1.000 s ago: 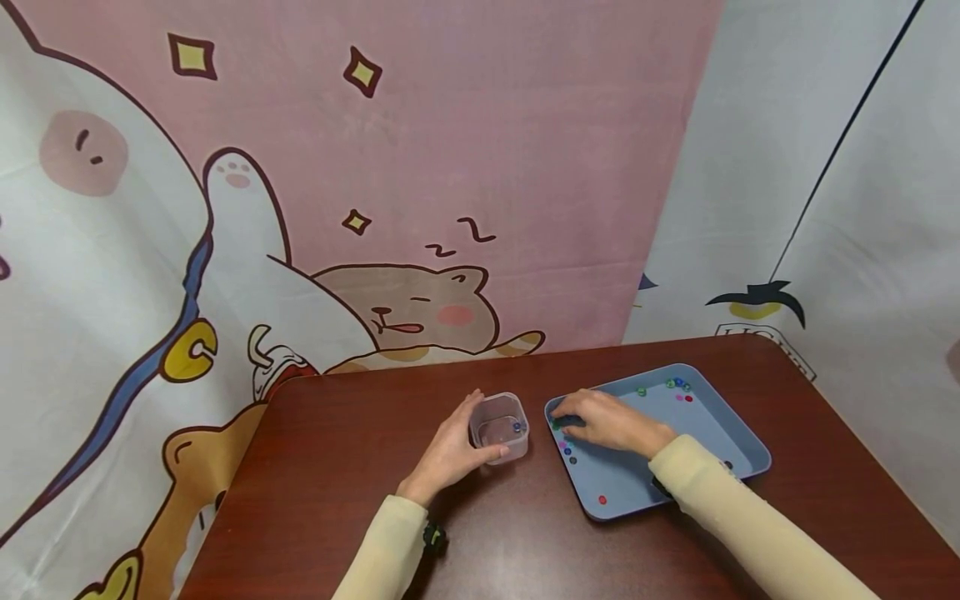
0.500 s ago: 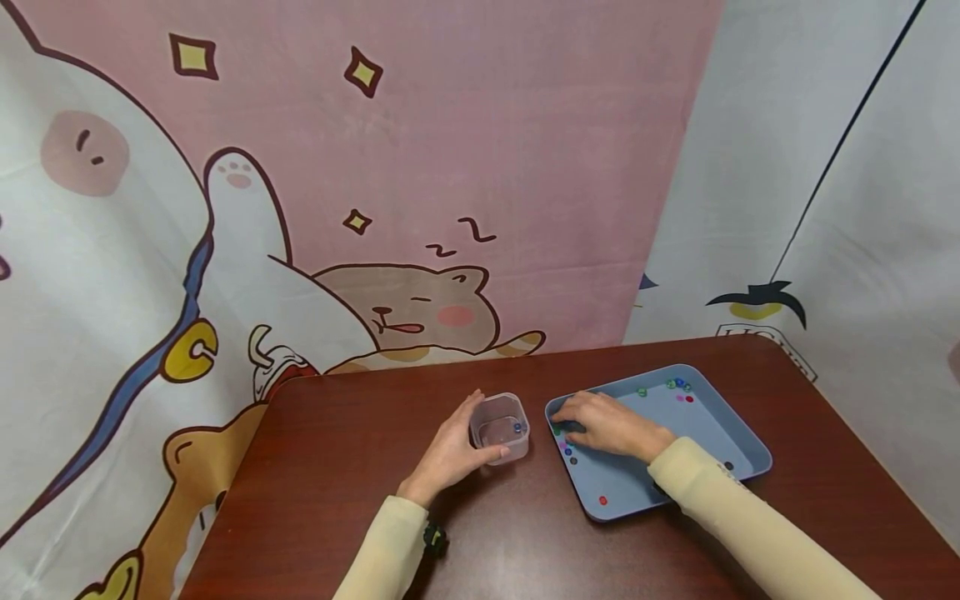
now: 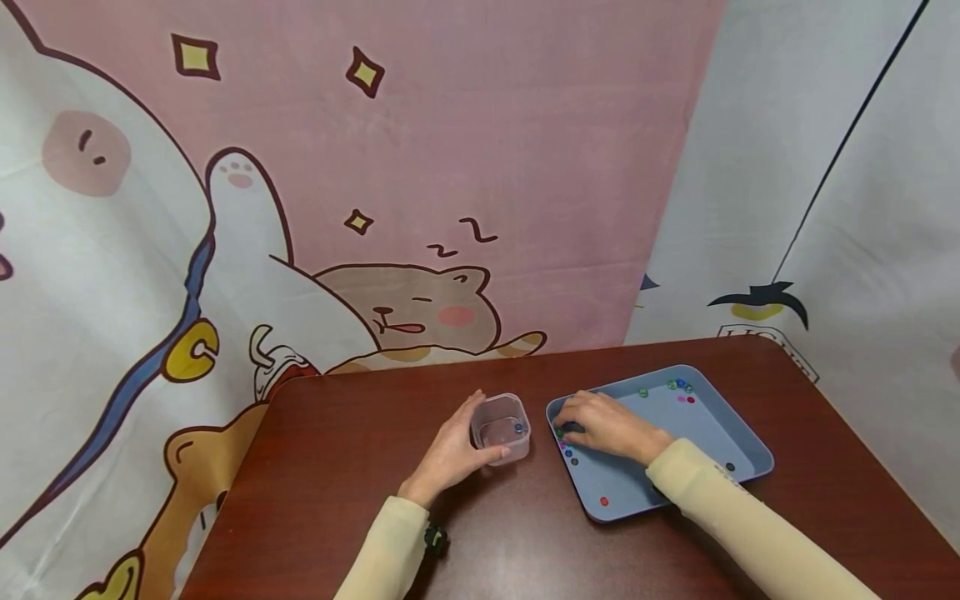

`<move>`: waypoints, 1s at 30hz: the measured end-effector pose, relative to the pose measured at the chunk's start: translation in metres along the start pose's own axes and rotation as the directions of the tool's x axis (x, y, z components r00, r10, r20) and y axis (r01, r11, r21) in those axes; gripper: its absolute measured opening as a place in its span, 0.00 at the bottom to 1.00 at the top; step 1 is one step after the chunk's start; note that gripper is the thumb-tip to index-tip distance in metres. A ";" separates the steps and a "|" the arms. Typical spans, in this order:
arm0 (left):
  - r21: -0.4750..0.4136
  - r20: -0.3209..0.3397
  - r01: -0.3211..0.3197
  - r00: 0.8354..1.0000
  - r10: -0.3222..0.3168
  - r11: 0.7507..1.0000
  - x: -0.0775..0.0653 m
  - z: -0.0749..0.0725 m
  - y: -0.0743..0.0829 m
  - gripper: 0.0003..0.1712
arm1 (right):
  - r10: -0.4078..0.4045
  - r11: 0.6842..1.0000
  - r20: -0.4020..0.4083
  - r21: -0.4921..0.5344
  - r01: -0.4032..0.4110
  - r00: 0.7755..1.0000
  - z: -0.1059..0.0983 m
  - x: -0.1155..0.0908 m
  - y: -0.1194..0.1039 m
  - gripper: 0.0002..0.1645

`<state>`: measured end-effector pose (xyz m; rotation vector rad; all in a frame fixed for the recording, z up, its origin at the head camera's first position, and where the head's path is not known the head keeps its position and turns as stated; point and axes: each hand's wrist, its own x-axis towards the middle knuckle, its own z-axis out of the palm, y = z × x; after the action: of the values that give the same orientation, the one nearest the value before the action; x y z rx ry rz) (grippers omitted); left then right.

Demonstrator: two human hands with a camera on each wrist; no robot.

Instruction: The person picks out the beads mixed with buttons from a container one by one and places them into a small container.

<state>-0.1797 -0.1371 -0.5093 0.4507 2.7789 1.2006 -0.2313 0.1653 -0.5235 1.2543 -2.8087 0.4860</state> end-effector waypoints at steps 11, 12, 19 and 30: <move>0.007 -0.007 -0.008 1.000 0.008 1.000 0.000 0.000 0.001 0.60 | -0.046 0.999 -0.042 0.008 0.047 0.998 0.001 0.001 0.001 0.07; 0.006 -0.007 -0.008 1.000 0.009 1.000 0.000 0.000 0.001 0.60 | -0.048 0.999 -0.046 0.012 0.049 0.998 0.000 0.001 0.000 0.07; 0.034 0.006 -0.015 1.000 0.015 0.999 0.001 0.000 0.000 0.60 | -0.022 0.997 -0.063 0.071 0.026 0.998 -0.007 0.001 -0.002 0.08; 0.094 0.026 -0.021 0.999 0.018 0.995 0.001 -0.004 0.000 0.61 | 0.039 0.991 -0.066 0.128 -0.030 0.997 -0.026 0.003 -0.008 0.09</move>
<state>-0.1811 -0.1400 -0.5064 0.4979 2.8249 1.0634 -0.2306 0.1658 -0.4958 1.1862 -2.7862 0.7055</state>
